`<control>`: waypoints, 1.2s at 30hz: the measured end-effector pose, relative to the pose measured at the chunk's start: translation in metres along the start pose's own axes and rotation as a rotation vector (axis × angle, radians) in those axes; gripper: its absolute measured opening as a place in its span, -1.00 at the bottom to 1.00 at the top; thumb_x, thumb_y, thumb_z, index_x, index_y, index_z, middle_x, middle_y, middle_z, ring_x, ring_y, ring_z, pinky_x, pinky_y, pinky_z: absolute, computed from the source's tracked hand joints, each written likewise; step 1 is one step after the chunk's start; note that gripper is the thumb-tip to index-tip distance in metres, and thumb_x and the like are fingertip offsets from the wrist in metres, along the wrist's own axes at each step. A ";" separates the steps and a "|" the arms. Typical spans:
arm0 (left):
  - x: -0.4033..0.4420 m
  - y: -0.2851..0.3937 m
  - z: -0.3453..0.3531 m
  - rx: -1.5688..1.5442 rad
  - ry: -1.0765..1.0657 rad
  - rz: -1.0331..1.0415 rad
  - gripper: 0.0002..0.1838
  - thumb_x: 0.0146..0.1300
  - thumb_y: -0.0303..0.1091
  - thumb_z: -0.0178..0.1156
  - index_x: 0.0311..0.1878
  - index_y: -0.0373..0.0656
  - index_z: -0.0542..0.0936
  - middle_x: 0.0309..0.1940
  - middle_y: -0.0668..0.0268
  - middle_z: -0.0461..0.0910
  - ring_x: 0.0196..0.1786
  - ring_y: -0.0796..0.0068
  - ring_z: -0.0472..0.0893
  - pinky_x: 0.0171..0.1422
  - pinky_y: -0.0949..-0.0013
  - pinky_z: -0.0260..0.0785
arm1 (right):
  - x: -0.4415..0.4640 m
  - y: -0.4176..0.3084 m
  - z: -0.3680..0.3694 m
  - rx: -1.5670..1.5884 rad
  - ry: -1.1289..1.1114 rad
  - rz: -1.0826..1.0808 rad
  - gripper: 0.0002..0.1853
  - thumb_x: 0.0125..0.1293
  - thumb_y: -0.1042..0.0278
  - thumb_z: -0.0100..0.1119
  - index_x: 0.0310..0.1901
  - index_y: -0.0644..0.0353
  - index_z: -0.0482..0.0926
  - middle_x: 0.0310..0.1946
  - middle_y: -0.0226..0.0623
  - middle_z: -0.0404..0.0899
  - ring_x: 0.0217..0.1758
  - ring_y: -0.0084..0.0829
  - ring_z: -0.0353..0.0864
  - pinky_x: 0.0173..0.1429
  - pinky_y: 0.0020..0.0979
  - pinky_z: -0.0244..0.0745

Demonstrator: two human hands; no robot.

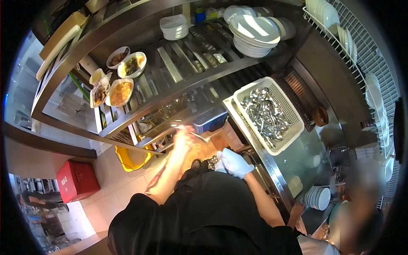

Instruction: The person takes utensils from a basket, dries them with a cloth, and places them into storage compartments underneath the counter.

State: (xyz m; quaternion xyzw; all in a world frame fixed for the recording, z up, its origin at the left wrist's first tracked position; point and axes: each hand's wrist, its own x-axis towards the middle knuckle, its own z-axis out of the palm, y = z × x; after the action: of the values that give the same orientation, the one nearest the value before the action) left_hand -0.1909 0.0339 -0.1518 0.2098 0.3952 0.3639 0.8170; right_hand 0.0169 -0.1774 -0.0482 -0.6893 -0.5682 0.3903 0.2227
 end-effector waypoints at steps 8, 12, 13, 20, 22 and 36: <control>0.091 0.175 -0.139 -0.274 0.508 0.862 -0.65 0.45 -0.50 0.10 0.27 -0.11 0.49 0.05 0.19 0.65 -0.05 0.28 0.67 0.09 0.25 0.53 | -0.051 0.002 -0.006 -0.351 0.158 0.193 -0.49 0.20 -0.15 0.26 -0.48 0.26 0.67 -0.40 0.11 0.66 -0.16 0.11 0.66 -0.05 -0.06 0.55; 0.146 0.190 -0.131 -0.143 0.577 0.795 -0.69 0.45 -0.49 0.13 0.22 -0.13 0.55 0.03 0.20 0.67 -0.04 0.32 0.67 0.12 0.25 0.52 | -0.041 0.074 0.028 -0.344 0.320 0.159 -0.59 0.11 0.01 0.34 -0.57 0.24 0.60 -0.53 0.11 0.57 -0.35 0.15 0.59 -0.21 0.01 0.48; 0.156 0.186 -0.129 -0.098 0.592 0.779 -0.70 0.45 -0.48 0.13 0.21 -0.13 0.56 0.02 0.20 0.68 -0.04 0.33 0.67 0.13 0.26 0.52 | -0.043 0.063 0.024 -0.205 0.309 0.205 -0.59 0.12 0.02 0.36 -0.47 0.27 0.58 -0.49 0.14 0.58 -0.32 0.14 0.62 -0.20 0.01 0.50; 0.189 0.101 -0.096 0.534 0.560 0.813 -0.76 0.44 -0.46 0.18 0.12 -0.16 0.66 -0.01 0.22 0.72 -0.03 0.39 0.68 0.20 0.27 0.51 | -0.064 0.013 0.001 -0.229 0.262 0.263 -0.66 0.11 0.13 0.40 -0.30 0.26 0.57 -0.38 0.12 0.61 -0.22 0.12 0.65 -0.12 -0.03 0.51; 0.170 0.064 -0.051 0.720 0.407 0.916 -0.77 0.44 -0.46 0.19 0.10 -0.17 0.69 -0.02 0.23 0.73 -0.03 0.41 0.68 0.22 0.28 0.50 | -0.071 0.022 0.003 -0.164 0.244 0.362 -0.68 0.11 0.16 0.40 -0.27 0.25 0.61 -0.40 0.07 0.63 -0.25 0.09 0.66 -0.12 -0.07 0.53; 0.152 -0.144 0.309 1.771 -0.769 0.756 -0.82 0.20 -0.42 0.17 -0.19 -0.12 0.74 -0.16 -0.02 0.71 -0.11 -0.09 0.72 0.02 -0.03 0.57 | -0.141 0.025 -0.048 0.020 0.574 -0.136 -0.54 0.47 -0.01 0.13 0.21 0.14 0.53 -0.26 -0.26 0.53 -0.26 -0.32 0.54 0.01 -0.36 0.51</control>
State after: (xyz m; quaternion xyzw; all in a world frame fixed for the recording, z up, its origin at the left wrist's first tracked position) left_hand 0.1815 0.0392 -0.1322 0.9475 0.1420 0.0840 0.2739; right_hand 0.0632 -0.3121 0.0020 -0.7298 -0.5229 0.1689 0.4067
